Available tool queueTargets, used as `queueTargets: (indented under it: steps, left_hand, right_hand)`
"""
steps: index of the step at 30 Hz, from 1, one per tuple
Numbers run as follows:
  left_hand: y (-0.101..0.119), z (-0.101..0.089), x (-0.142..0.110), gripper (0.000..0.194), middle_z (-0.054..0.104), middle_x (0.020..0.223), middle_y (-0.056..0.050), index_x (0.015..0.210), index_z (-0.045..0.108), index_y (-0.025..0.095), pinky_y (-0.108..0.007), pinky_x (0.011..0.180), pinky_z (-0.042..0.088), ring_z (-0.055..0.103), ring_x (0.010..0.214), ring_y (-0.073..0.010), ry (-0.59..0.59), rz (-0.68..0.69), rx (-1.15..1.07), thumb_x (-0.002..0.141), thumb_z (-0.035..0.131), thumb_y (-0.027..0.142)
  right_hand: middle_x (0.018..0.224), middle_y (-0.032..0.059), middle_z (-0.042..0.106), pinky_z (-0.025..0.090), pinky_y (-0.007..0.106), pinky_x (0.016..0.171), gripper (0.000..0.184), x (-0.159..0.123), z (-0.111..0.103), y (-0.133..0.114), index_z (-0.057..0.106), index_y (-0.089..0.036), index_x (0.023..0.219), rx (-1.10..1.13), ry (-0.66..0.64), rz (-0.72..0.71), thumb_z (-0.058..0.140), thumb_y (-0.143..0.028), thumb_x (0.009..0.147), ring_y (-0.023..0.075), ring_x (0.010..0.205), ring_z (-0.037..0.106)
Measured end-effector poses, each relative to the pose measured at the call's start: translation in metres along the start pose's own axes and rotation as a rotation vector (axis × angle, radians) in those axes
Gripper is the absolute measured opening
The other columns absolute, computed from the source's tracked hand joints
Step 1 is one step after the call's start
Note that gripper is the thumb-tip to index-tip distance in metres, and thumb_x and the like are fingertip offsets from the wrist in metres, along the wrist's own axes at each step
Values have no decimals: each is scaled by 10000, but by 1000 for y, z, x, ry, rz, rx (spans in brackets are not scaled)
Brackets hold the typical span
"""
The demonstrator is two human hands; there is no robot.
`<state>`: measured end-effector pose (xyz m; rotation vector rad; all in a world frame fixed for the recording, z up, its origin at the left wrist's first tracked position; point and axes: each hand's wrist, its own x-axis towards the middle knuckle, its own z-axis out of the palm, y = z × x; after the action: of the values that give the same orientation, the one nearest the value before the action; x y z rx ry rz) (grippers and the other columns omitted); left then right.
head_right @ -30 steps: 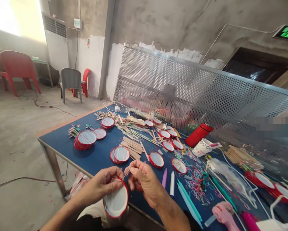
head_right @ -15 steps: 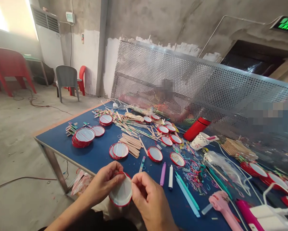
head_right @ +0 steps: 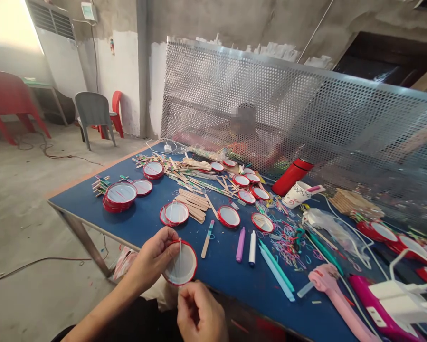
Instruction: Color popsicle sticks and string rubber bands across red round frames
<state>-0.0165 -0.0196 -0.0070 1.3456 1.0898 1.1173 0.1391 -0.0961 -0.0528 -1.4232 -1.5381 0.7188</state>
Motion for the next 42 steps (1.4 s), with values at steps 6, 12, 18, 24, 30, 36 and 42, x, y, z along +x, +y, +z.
queueTargets:
  steps: [6,12,18,24,30,36,42]
  left_hand:
    - [-5,1,-1,195,460,640,74,819,527,217,-217,532,311,399,586,-120,-1,-17,-1,853,612,389]
    - [-4,-2,0,185,436,674,70,823,508,217,-211,537,320,386,609,-120,13,24,-15,868,598,372]
    - [-3,-4,1,218,434,677,74,835,498,215,-205,523,317,375,591,-111,29,20,-108,876,605,402]
    - [-5,-2,-2,149,521,696,58,832,549,205,-205,556,370,449,611,-115,41,52,-90,866,637,321]
    - [-4,-1,-6,144,683,827,-10,937,708,199,-238,696,469,613,748,-157,114,252,70,851,596,171]
    - [-10,-1,-2,152,675,784,-20,773,724,202,-222,692,513,648,748,-157,172,510,68,869,631,129]
    - [-19,1,-3,152,697,811,-18,787,688,205,-228,706,519,657,760,-156,201,522,-22,875,621,102]
  right_hand:
    - [511,8,636,509,242,531,576,3,-5,-9,651,-231,749,193,28,190,566,-794,839,149,462,587]
    - [774,72,754,457,235,390,528,-2,-1,-15,710,-220,751,257,49,159,649,-740,820,108,409,524]
    - [694,33,694,325,197,332,474,9,-16,-18,650,-209,792,429,119,302,704,-680,813,58,334,433]
    - [637,-15,638,373,197,418,534,26,-4,-30,670,-208,1012,324,18,218,655,-710,829,71,392,480]
    - [511,-64,517,300,189,389,438,28,7,-23,575,-216,774,216,41,206,619,-642,866,60,356,400]
    - [509,-64,529,248,193,354,344,24,9,-16,535,-223,737,154,62,199,600,-530,878,49,323,367]
    - [485,-93,494,199,148,350,436,25,12,-28,494,-214,745,339,10,301,632,-615,845,22,305,333]
